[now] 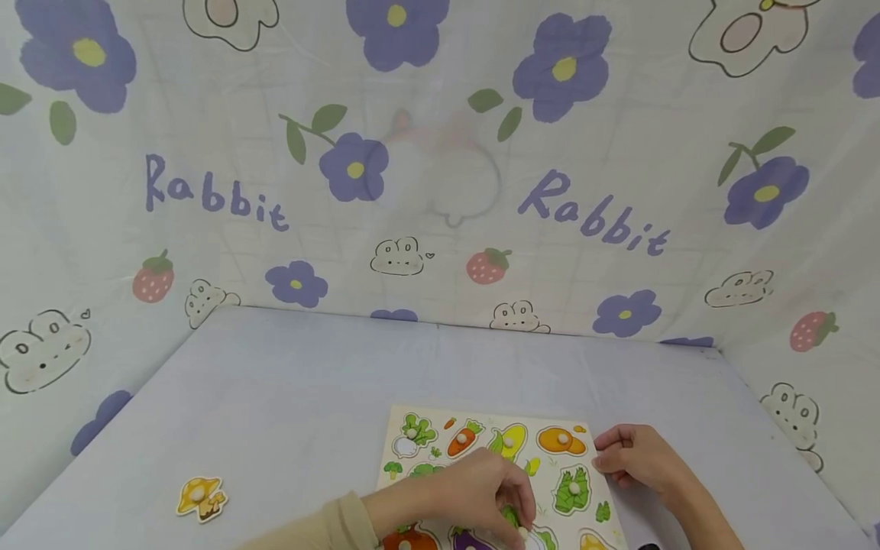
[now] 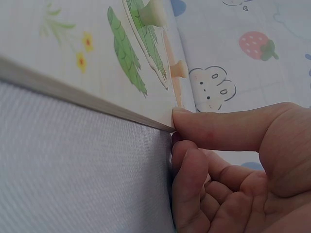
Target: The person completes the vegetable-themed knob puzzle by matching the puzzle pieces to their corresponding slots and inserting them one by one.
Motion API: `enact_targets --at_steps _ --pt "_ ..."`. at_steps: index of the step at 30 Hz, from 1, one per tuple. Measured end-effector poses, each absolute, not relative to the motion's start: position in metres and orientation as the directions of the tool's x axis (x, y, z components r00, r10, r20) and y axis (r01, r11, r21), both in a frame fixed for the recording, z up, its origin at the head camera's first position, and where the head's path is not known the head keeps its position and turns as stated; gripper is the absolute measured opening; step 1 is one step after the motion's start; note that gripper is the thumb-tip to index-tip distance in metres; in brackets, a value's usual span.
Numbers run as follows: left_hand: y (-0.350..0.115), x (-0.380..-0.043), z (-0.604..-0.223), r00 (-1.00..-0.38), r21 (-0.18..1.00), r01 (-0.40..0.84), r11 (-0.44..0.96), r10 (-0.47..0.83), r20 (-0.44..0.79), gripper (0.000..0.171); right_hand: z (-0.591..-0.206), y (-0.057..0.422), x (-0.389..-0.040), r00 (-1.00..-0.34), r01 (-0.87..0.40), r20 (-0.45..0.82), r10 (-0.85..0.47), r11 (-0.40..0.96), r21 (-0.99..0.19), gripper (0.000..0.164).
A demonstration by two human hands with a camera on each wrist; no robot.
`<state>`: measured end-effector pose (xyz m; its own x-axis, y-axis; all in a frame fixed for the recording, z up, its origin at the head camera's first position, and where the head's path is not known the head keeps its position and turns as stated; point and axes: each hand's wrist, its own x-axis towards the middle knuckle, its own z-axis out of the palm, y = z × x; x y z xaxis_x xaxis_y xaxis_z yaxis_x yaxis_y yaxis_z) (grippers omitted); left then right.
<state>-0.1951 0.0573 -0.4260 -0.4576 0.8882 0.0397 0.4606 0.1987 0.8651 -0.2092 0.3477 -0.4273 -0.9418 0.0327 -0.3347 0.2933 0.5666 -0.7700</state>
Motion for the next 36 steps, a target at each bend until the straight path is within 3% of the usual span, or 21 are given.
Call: enact_targets --at_steps 6,18,23,29,33,36 --pt "0.066 -0.190 -0.428 -0.490 0.856 0.465 0.228 0.871 0.034 0.011 -0.425 0.347 -0.208 -0.942 0.293 -0.333 0.033 0.566 -0.771 0.031" --pt "0.075 -0.180 -0.425 -0.661 0.781 0.494 0.383 0.749 0.051 0.015 -0.424 0.346 -0.207 -0.944 0.282 -0.328 0.022 0.567 -0.774 0.032" --pt "0.076 -0.177 -0.425 -0.689 0.783 0.482 0.394 0.722 0.060 0.015 -0.424 0.346 -0.207 -0.942 0.290 -0.334 0.027 0.568 -0.771 0.032" --pt "0.078 -0.177 -0.428 -0.664 0.855 0.415 0.310 0.746 0.051 0.012 -0.424 0.345 -0.206 -0.942 0.289 -0.335 0.025 0.567 -0.771 0.031" --pt "0.082 -0.175 -0.432 -0.600 0.863 0.435 0.258 0.797 0.064 0.008 -0.423 0.345 -0.206 -0.943 0.286 -0.332 0.022 0.564 -0.774 0.031" --pt "0.085 -0.172 -0.434 -0.589 0.843 0.466 0.269 0.805 0.068 0.007 -0.423 0.345 -0.206 -0.943 0.291 -0.333 0.029 0.560 -0.776 0.030"
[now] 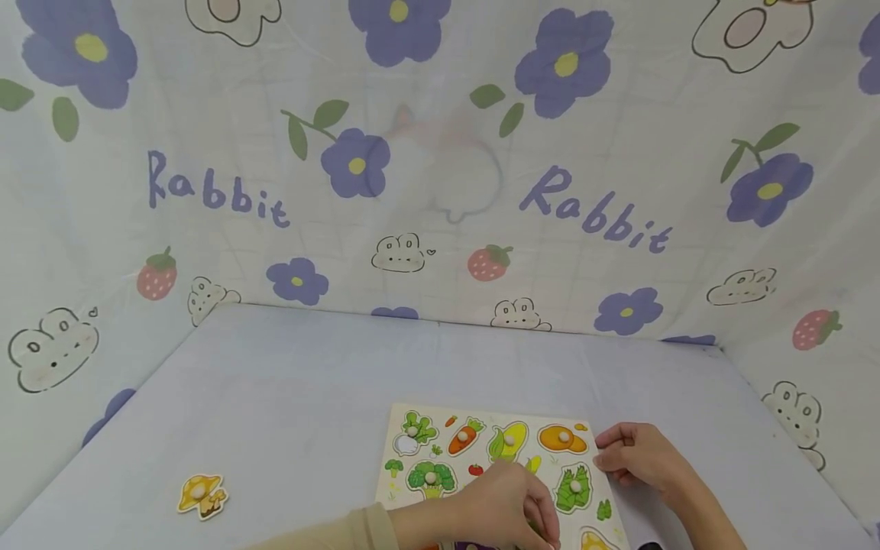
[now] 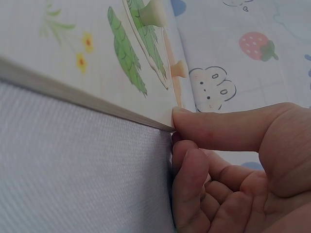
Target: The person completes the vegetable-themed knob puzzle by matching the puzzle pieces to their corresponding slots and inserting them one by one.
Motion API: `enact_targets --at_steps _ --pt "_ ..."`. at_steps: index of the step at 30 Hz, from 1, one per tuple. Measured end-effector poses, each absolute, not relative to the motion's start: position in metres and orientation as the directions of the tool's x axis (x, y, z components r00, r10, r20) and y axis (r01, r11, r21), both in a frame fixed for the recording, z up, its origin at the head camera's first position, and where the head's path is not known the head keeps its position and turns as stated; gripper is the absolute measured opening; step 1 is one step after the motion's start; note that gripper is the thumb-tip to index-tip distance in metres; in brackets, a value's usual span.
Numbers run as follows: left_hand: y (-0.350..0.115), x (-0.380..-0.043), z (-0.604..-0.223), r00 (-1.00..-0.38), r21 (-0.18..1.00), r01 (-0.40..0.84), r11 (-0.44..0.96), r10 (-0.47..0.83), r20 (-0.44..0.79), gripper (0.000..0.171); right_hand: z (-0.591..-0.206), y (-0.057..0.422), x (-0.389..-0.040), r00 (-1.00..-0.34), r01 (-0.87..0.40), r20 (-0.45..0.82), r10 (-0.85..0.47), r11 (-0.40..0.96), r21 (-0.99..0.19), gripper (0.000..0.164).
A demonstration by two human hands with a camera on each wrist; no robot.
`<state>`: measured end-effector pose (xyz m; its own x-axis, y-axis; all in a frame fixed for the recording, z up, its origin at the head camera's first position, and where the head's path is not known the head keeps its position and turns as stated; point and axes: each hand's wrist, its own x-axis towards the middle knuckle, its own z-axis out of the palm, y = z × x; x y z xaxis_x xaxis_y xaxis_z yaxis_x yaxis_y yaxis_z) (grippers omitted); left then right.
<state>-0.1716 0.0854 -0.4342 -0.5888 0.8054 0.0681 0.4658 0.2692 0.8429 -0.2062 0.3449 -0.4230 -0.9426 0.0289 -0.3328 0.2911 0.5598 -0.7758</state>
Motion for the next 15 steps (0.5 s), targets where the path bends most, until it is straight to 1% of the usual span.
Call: enact_targets --at_steps 4,6,10,15 --pt "0.0862 -0.1688 -0.4348 -0.596 0.858 0.433 0.278 0.802 0.040 0.007 -0.4235 0.3451 -0.2061 -0.942 0.294 -0.334 0.031 0.557 -0.777 0.030" --pt "0.0848 -0.1687 -0.4347 -0.596 0.880 0.394 0.263 0.802 0.027 0.007 -0.4240 0.3455 -0.2061 -0.942 0.293 -0.335 0.029 0.559 -0.776 0.031" --pt "0.0819 -0.1685 -0.4337 -0.592 0.902 0.357 0.242 0.806 0.018 0.007 -0.4251 0.3461 -0.2067 -0.941 0.296 -0.336 0.034 0.562 -0.772 0.031" --pt "0.0810 -0.1656 -0.4334 -0.606 0.900 0.355 0.252 0.796 0.016 0.008 -0.4255 0.3461 -0.2068 -0.942 0.294 -0.334 0.034 0.564 -0.772 0.031"
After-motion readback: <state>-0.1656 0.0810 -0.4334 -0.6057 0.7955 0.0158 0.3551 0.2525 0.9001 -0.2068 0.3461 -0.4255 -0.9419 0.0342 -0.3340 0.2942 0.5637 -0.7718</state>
